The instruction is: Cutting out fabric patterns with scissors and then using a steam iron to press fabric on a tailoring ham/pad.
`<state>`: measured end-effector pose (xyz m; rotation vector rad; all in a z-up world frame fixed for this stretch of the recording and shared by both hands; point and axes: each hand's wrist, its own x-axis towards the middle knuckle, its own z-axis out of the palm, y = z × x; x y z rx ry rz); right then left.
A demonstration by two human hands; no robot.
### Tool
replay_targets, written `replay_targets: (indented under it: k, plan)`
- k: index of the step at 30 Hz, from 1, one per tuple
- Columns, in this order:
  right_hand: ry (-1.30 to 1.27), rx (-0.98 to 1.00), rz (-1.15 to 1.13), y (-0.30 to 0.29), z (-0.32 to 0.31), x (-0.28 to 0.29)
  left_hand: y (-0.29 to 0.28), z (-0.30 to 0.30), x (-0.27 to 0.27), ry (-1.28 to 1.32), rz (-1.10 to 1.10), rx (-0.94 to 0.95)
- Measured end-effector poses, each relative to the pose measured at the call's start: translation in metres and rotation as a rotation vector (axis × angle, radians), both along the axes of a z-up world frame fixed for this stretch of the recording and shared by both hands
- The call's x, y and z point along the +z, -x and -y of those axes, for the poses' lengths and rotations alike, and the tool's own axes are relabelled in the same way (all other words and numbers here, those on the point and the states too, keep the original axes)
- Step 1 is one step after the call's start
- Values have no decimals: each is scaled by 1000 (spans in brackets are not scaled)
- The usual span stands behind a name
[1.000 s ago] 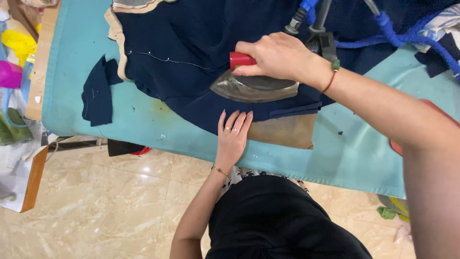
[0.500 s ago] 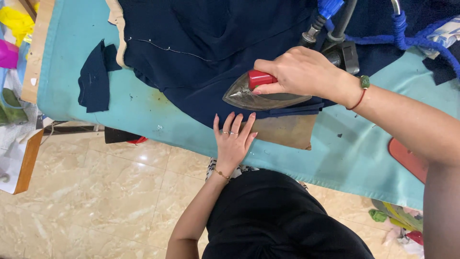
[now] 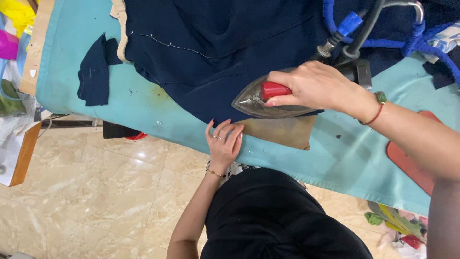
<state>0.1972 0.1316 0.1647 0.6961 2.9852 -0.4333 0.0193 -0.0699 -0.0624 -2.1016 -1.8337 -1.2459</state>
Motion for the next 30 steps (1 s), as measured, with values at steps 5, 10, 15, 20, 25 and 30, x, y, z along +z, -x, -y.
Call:
replay_targets:
  k: [5, 10, 15, 20, 25, 30]
  plan:
    - [20, -25, 1, -7, 9, 1, 0, -10, 29, 54, 97, 68]
    - [9, -88, 29, -10, 15, -1, 1, -20, 44, 101, 194, 200]
    - [27, -99, -3, -17, 24, -4, 14, -26, 36, 156, 324, 335]
    - [-22, -93, 59, -25, 32, -19, 21, -41, 56, 80, 256, 307]
    - [-317, -146, -51, -21, 43, -24, 23, -57, 56, 174, 217, 169]
    - [-316, -191, -79, -16, 43, -25, 20, -56, 47, 166, 264, 188]
